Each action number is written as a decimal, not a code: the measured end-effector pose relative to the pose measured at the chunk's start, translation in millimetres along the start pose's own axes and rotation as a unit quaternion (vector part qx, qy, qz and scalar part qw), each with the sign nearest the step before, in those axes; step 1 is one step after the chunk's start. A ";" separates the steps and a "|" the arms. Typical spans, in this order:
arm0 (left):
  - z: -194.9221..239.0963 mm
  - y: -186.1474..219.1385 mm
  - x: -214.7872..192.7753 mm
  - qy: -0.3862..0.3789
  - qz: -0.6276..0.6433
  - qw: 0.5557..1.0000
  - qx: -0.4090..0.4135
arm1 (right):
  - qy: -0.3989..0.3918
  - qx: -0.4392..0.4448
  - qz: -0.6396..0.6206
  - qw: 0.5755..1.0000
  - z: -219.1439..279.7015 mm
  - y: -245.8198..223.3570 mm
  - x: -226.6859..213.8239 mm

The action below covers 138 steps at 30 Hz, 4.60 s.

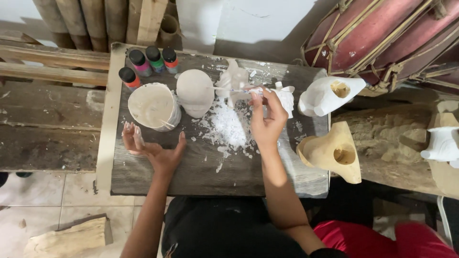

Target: Applying and smoothing white paste onto small molded figurines using a wooden stick

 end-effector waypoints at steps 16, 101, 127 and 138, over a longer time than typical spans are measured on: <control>-2.1 4.1 -0.9 0.003 -0.019 1.000 0.014 | -0.003 0.014 -0.004 1.000 16.5 3.1 0.1; -25.8 -35.5 -13.0 -0.038 0.177 0.982 0.059 | 0.078 -0.075 0.117 0.987 65.7 -51.3 41.3; -27.5 -36.4 -11.9 -0.042 0.204 0.977 0.041 | 0.125 -0.038 0.133 0.983 75.6 -35.7 27.3; -27.4 -36.6 -11.8 -0.046 0.197 0.978 0.050 | 0.119 -0.030 0.142 0.982 72.1 -44.2 26.8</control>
Point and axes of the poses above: each hand's wrist, its own z-axis away from the middle knuckle, its own x-axis out of the palm, y = z × x, the point moved 3 cm from there along -z, towards the middle knuckle
